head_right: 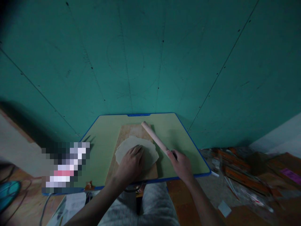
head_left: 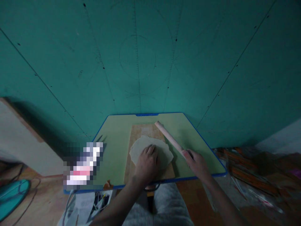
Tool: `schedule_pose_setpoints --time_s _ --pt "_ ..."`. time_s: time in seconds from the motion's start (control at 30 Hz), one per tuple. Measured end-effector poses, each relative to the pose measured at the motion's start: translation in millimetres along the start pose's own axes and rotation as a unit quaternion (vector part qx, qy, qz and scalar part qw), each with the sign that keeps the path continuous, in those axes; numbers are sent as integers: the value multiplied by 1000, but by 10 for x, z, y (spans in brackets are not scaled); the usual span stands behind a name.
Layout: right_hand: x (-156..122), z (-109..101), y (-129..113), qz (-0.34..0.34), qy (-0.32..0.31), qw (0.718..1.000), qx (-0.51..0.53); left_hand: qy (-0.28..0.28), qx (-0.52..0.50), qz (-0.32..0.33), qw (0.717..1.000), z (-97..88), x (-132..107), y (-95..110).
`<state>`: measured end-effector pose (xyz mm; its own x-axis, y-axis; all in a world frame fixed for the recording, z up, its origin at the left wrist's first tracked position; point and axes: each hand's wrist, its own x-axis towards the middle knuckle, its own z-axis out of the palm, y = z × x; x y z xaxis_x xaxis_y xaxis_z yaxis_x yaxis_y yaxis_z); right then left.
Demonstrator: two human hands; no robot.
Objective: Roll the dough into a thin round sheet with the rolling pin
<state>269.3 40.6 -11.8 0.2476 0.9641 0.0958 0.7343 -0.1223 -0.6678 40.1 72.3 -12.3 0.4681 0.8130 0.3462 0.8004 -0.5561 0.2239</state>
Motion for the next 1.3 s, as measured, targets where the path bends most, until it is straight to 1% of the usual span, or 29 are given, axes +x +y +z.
schedule_pose_setpoints --time_s 0.23,0.3,0.37,0.53,0.6,0.67,0.83,0.9,1.0,1.07,1.13,1.2,1.23,1.3 --pt "11 17 22 -6 3 1000 -9 -41 37 -3 998 -62 91 60" --pt "14 20 24 -6 4 1000 -17 -41 33 6 999 -58 80 43" --pt "12 20 16 -7 6 1000 -22 -25 21 18 999 -49 13 13" --pt "1 23 -5 -13 7 1000 -24 16 12 35 999 -45 -282 -34" --pt "2 31 6 -15 12 999 -29 17 17 37 999 -53 -357 -27" --pt "7 41 26 -15 17 999 -37 9 22 37 999 -61 -379 -6" --pt "23 60 53 -25 20 998 -58 -17 31 38 999 -98 -309 33" --pt "12 73 41 -39 16 996 -77 -20 13 43 999 -153 -283 -4" --pt "-59 103 6 -47 14 992 -113 -24 -24 44 998 -286 -262 -128" --pt "-147 124 -23 -47 4 992 -115 -2 -21 25 999 -373 -250 -227" --pt "-249 138 -58 -51 -15 993 -102 42 -3 11 999 -422 -222 -312" --pt "-344 139 -107 -58 -31 994 -92 77 6 20 997 -416 -161 -370" --pt "-382 136 -135 -64 -34 993 -92 84 9 27 996 -394 -114 -389" --pt "-432 126 -194 -75 -39 991 -104 74 14 31 997 -324 8 -412"
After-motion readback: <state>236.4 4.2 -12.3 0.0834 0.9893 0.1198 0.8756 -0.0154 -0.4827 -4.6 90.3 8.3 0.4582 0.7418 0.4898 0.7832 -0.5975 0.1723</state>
